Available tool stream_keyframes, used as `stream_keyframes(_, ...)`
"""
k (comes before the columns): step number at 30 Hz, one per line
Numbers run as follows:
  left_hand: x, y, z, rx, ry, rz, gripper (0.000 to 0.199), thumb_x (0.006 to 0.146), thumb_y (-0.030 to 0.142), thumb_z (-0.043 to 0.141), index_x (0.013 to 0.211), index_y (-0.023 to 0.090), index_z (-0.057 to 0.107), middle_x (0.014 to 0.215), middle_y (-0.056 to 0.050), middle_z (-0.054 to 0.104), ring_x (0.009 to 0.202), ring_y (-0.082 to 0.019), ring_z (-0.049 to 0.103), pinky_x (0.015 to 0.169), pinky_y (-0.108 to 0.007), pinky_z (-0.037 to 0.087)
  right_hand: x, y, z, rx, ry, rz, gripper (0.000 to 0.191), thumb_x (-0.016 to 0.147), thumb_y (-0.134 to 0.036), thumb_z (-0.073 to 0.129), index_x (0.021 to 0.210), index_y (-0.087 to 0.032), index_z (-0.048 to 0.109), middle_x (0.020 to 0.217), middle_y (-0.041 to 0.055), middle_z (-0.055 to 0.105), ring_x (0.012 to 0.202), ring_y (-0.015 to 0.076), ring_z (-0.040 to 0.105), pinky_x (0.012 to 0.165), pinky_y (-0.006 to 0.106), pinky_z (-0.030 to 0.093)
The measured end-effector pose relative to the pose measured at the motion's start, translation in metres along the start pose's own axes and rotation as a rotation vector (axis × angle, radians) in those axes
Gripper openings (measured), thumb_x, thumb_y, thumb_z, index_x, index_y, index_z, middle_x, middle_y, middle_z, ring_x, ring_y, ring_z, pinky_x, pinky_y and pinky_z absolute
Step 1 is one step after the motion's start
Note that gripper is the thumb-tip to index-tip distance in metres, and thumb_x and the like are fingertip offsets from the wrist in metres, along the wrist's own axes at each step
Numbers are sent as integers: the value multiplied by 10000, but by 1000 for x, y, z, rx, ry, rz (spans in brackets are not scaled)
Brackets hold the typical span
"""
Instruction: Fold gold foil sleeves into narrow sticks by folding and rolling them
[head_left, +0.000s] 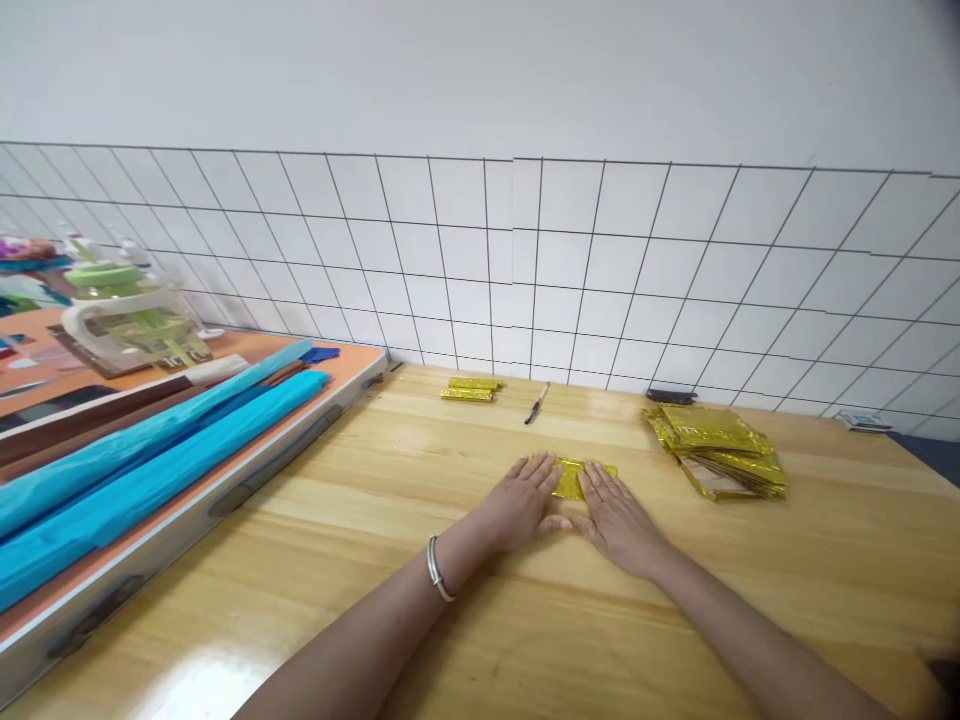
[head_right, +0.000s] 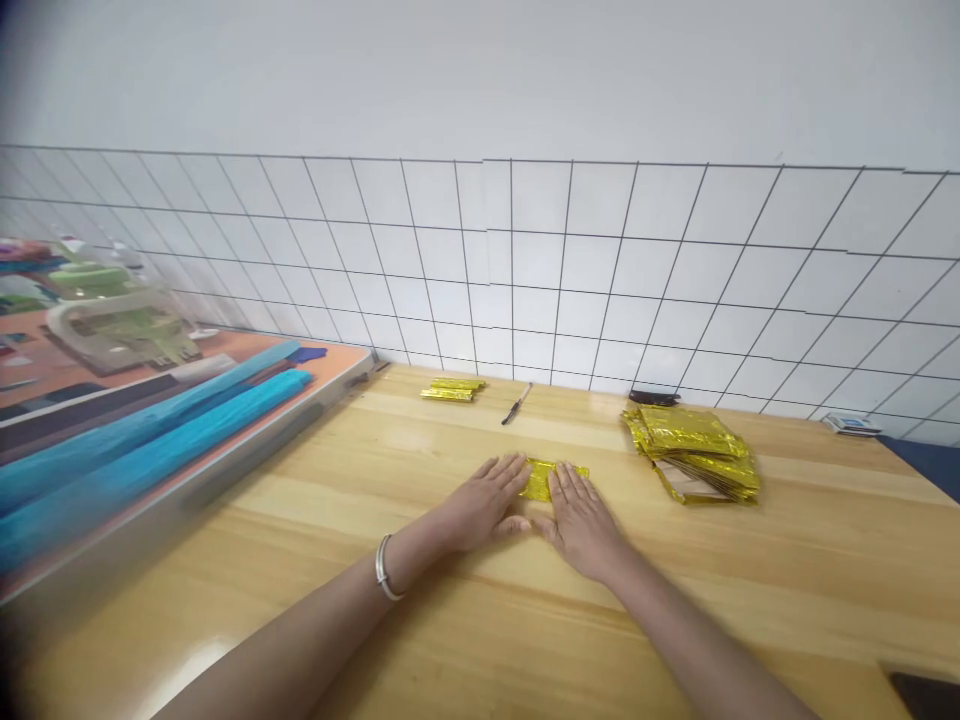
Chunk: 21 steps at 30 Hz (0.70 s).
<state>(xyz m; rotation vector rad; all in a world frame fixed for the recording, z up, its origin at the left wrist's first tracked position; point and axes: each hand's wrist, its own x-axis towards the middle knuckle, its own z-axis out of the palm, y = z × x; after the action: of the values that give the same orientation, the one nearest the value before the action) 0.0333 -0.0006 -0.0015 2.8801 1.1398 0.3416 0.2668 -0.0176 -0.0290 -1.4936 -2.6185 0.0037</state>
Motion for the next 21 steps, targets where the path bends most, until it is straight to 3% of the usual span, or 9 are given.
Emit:
stream_keyframes(5, 5, 7, 12, 10, 1, 32, 747, 836, 667, 236, 1406, 184, 228, 1476, -117, 204, 1365, -272, 152, 1082, -439, 149, -1, -3, -6, 10, 11, 17, 733, 877, -595, 221, 1438, -126, 160, 1494, 130, 120, 1370, 269, 81, 1098, 465, 166)
stream_keyframes(12, 6, 4, 11, 2, 1, 37, 757, 830, 670, 254, 1416, 193, 201, 1476, -116, 204, 1362, -276, 162, 1079, -443, 157, 15, -17, -14, 45, -20, -14, 683, 897, -560, 187, 1440, -147, 158, 1491, 110, 158, 1370, 246, 111, 1095, 453, 177)
stream_keyframes(21, -2, -20, 5, -35, -77, 44, 693, 858, 638, 241, 1419, 235, 183, 1481, -78, 205, 1366, -231, 168, 1074, -413, 174, -7, 17, -9, 30, -38, -6, 700, 885, -584, 222, 1446, -179, 115, 1499, 86, 130, 1368, 242, 123, 1092, 433, 199)
